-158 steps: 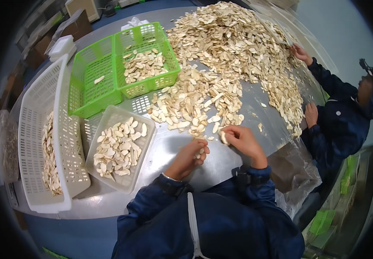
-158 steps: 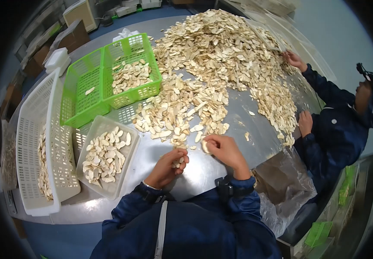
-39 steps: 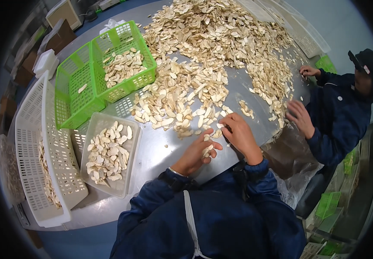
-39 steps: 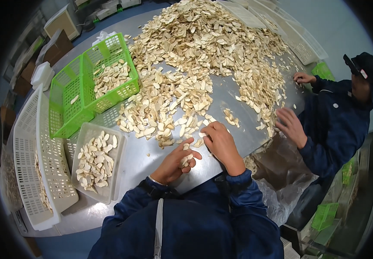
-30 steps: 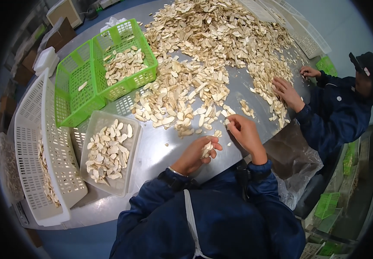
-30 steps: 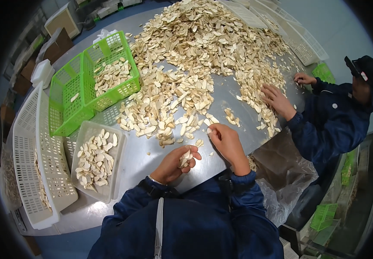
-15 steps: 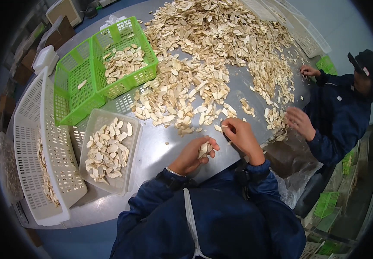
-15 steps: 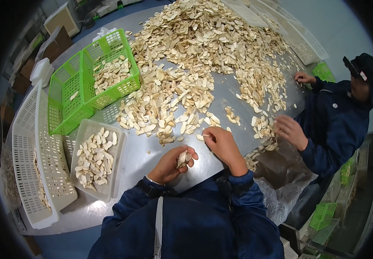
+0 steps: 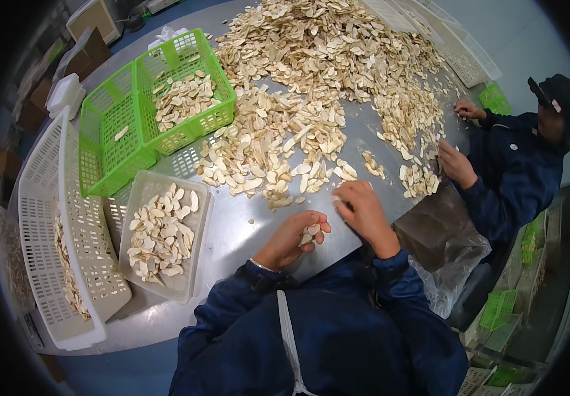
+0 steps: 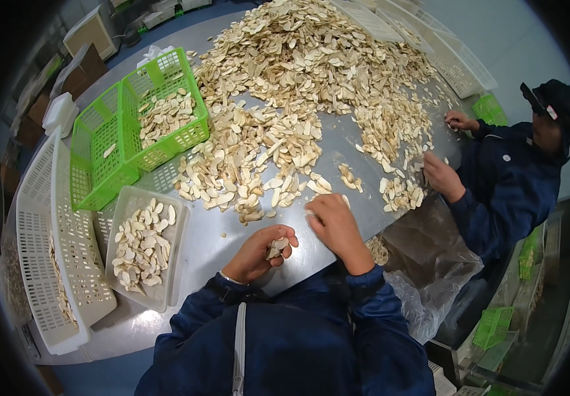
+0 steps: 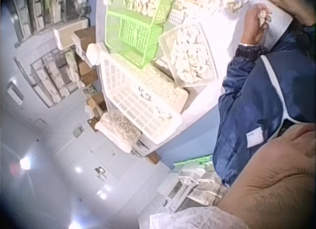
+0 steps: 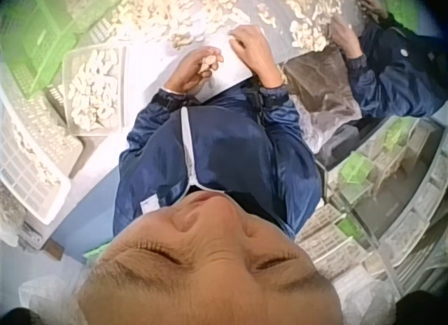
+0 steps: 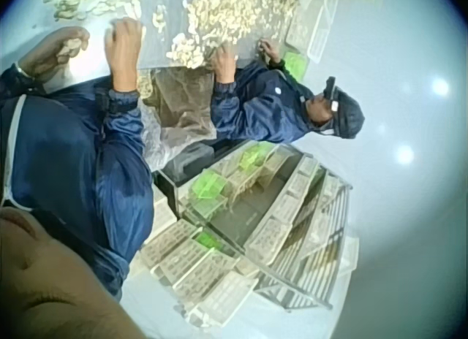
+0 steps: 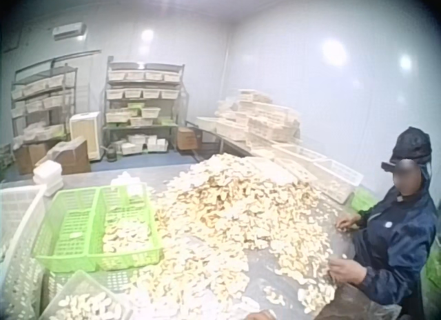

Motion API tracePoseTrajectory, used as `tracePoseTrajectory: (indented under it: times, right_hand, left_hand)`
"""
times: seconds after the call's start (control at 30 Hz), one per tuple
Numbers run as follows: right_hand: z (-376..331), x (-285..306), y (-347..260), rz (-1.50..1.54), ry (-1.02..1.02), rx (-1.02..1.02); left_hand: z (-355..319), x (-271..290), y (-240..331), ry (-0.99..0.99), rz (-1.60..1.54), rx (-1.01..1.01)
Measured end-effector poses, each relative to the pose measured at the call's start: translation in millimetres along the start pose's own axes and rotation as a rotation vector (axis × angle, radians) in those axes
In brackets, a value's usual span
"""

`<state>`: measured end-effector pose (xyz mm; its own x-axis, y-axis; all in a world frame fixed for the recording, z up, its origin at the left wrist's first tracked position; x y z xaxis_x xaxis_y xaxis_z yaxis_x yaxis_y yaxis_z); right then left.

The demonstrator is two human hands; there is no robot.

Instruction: The person sorts dried root slices by hand at a metal workstation, moving specific pieces into a clear plastic container and others into green plastic baskets.

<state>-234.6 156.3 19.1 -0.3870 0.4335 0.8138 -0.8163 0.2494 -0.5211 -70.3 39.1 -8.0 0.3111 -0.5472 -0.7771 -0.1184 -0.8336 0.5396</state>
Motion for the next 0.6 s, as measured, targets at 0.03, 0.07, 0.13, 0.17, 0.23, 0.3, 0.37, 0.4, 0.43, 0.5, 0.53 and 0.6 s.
tracePoseTrajectory:
  times: [0.03, 0.07, 0.13, 0.17, 0.23, 0.3, 0.37, 0.4, 0.43, 0.5, 0.53, 0.6]
  right_hand:
    - [-3, 1, 10, -0.068, 0.091, -0.005]
    - [-4, 3, 14, -0.070, 0.090, -0.004]
    - [-7, 7, 22, -0.228, 0.271, -0.106]
    - [-9, 8, 19, -0.234, 0.243, -0.108]
    - [-8, 10, -6, -0.158, 0.163, 0.013]
    - [-12, 8, -17, -0.055, 0.020, 0.177]
    - [-14, 9, 1, -0.098, 0.035, 0.194]
    - [-14, 10, 18, -0.143, 0.046, 0.213]
    - [-13, 11, 44, -0.197, 0.120, 0.165]
    - [-2, 22, 46, -0.304, 0.178, 0.067]
    - [3, 27, 47, -0.411, 0.236, -0.036]
    - [16, 27, 37, -0.388, 0.193, -0.025]
  left_hand:
    - [-1, -1, 1, 0.000, 0.003, -0.004]
    - [-1, -2, 1, -0.002, 0.004, -0.008]
    - [-2, -2, 0, 0.002, 0.018, -0.004]
    - [0, -2, 1, 0.005, 0.035, -0.002]
    - [0, -1, 0, 0.013, 0.022, -0.008]
    - [-1, -1, 0, 0.011, 0.014, -0.007]
    - [-1, 1, 0, 0.005, -0.002, -0.005]
    - [0, 0, 1, 0.001, 0.000, -0.004]
    - [0, -3, 1, 0.005, 0.001, 0.001]
    - [1, -3, 2, 0.017, 0.002, -0.002]
    - [0, -3, 2, 0.015, 0.007, -0.005]
    - [0, -2, 2, 0.008, 0.019, -0.003]
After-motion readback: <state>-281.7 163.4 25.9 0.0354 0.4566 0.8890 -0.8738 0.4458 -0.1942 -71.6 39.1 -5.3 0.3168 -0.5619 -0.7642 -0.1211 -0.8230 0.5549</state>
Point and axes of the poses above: each hand's wrist, its own z-axis towards the middle knuckle, its own x-axis out of the back of the hand, y = z × x, the point moved 1 cm from there along z, towards the middle knuckle, and after that the axes turned 4 degrees about -x, right-handed, at the moved point
